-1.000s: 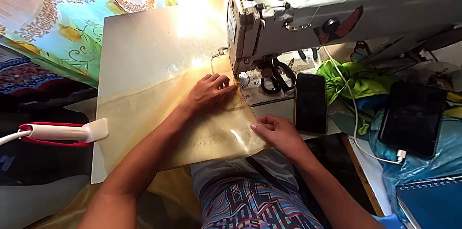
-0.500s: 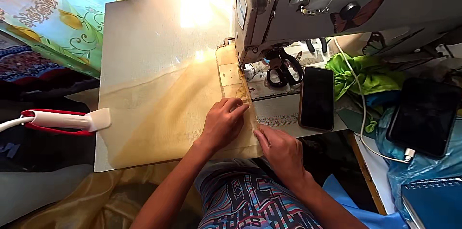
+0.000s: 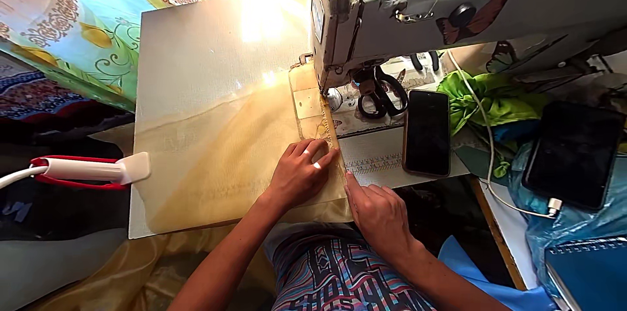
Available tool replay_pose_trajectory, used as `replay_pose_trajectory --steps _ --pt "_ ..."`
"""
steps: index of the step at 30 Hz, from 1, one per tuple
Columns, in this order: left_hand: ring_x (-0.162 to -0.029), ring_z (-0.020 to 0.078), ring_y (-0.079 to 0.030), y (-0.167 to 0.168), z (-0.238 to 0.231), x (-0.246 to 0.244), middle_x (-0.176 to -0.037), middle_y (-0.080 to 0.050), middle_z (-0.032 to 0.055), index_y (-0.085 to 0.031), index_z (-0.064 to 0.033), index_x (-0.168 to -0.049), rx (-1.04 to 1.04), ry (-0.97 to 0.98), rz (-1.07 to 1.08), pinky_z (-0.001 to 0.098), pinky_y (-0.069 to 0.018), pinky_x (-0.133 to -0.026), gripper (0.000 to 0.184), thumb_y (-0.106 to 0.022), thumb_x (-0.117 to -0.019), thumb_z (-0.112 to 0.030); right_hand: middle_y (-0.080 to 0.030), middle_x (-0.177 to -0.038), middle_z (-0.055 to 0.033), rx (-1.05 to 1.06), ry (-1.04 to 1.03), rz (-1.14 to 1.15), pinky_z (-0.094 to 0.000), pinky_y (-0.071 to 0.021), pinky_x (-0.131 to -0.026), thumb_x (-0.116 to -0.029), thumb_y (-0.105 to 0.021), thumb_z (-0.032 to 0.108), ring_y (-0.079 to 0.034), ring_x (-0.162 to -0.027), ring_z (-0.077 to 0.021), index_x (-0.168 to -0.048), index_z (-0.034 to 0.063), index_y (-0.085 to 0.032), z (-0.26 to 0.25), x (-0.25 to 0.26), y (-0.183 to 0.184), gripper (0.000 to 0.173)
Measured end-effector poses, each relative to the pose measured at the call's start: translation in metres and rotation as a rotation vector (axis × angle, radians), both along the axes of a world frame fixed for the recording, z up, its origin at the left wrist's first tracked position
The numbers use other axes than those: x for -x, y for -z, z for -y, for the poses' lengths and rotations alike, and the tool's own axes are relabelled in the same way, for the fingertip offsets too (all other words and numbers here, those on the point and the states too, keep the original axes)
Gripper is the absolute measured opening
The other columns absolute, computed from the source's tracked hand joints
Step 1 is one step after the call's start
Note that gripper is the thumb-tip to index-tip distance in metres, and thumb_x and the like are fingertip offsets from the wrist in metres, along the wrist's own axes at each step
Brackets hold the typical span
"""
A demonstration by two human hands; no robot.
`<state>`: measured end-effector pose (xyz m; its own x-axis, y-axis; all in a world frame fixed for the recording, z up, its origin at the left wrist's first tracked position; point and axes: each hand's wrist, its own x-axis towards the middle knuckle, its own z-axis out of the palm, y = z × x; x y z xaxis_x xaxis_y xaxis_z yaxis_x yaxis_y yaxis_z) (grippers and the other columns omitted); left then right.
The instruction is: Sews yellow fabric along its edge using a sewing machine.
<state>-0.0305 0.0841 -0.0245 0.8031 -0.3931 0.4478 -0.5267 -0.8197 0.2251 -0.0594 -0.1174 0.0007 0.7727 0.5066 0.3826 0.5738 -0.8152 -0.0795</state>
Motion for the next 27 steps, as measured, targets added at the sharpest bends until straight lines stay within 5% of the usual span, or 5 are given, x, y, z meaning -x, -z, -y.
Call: replay_pose_trajectory --steps 5,27 --pt "-0.118 0.0297 -0.064 0.001 -0.002 -0.001 -0.122 -0.070 0.0127 -0.074 -0.0160 -0.126 -0.028 0.014 0.007 0.0446 -0.0501 -0.099 0.036 -0.052 -0.0988 -0.022 -0.056 -0.051 -0.0051 0.009 -0.027 -0.005 -0.0327 -0.0367 -0.047 -0.0980 -0.055 0.009 -0.051 -0.044 -0.0212 -0.117 0.0000 -0.077 0.001 -0.001 0.001 0.030" --pt "-0.117 0.0282 -0.062 -0.002 -0.022 -0.028 -0.122 -0.068 0.0101 -0.074 -0.0236 -0.127 -0.021 0.071 -0.001 0.0472 -0.0470 -0.096 0.036 -0.050 -0.1000 -0.026 -0.061 -0.055 -0.0071 0.016 -0.054 -0.065 -0.0356 -0.0452 -0.049 -0.0938 -0.057 0.008 -0.060 -0.047 -0.0238 -0.115 -0.0008 -0.077 -0.009 -0.025 -0.005 0.030"
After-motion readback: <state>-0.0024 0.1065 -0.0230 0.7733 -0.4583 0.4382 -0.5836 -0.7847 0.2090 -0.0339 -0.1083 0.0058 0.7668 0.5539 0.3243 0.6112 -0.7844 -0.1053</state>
